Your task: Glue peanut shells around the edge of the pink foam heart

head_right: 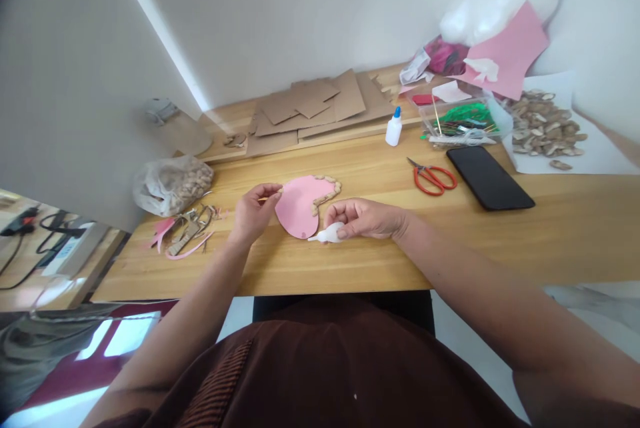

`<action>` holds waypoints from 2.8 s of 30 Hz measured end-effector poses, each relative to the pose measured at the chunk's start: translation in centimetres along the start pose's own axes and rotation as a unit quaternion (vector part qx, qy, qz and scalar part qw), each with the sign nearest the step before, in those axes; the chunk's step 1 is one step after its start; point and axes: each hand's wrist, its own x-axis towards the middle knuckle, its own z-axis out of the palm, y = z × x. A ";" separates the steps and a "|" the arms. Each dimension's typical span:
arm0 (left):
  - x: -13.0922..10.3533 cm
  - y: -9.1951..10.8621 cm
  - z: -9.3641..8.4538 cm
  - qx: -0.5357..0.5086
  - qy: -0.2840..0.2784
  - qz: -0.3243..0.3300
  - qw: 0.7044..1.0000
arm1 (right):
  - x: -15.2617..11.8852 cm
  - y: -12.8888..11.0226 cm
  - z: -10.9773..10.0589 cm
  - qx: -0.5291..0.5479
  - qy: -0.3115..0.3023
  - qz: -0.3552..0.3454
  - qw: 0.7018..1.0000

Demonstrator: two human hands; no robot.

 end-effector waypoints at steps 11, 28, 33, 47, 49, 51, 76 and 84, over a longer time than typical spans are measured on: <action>-3.9 4.0 0.2 -0.396 -0.183 -0.211 0.875 | -0.5 -0.9 -0.8 0.048 0.218 -0.075 0.972; -6.1 3.2 -0.1 -0.317 -0.127 -0.201 0.918 | -0.1 -0.8 -0.4 0.027 0.292 -0.088 0.952; -6.2 2.6 0.6 -0.216 -0.097 -0.131 0.963 | -0.1 -0.8 -0.3 0.019 0.292 -0.094 0.952; -7.1 1.2 0.2 0.144 -0.046 0.125 0.981 | -0.7 -0.5 -0.3 -0.019 0.185 -0.050 0.981; -7.0 1.1 0.0 0.184 -0.050 0.138 0.972 | -0.8 -0.6 -0.3 -0.009 0.184 -0.062 0.981; -6.7 0.8 -0.3 0.212 -0.051 0.140 0.966 | -0.8 -0.8 -0.3 -0.001 0.186 -0.074 0.980; -6.5 2.8 -0.8 -0.319 -0.103 -0.191 0.923 | -0.7 -1.2 -1.1 0.030 0.306 -0.145 0.941; -9.2 4.1 -0.9 -0.452 -0.168 -0.295 0.825 | -0.8 -1.3 2.9 -0.020 0.313 -0.147 0.938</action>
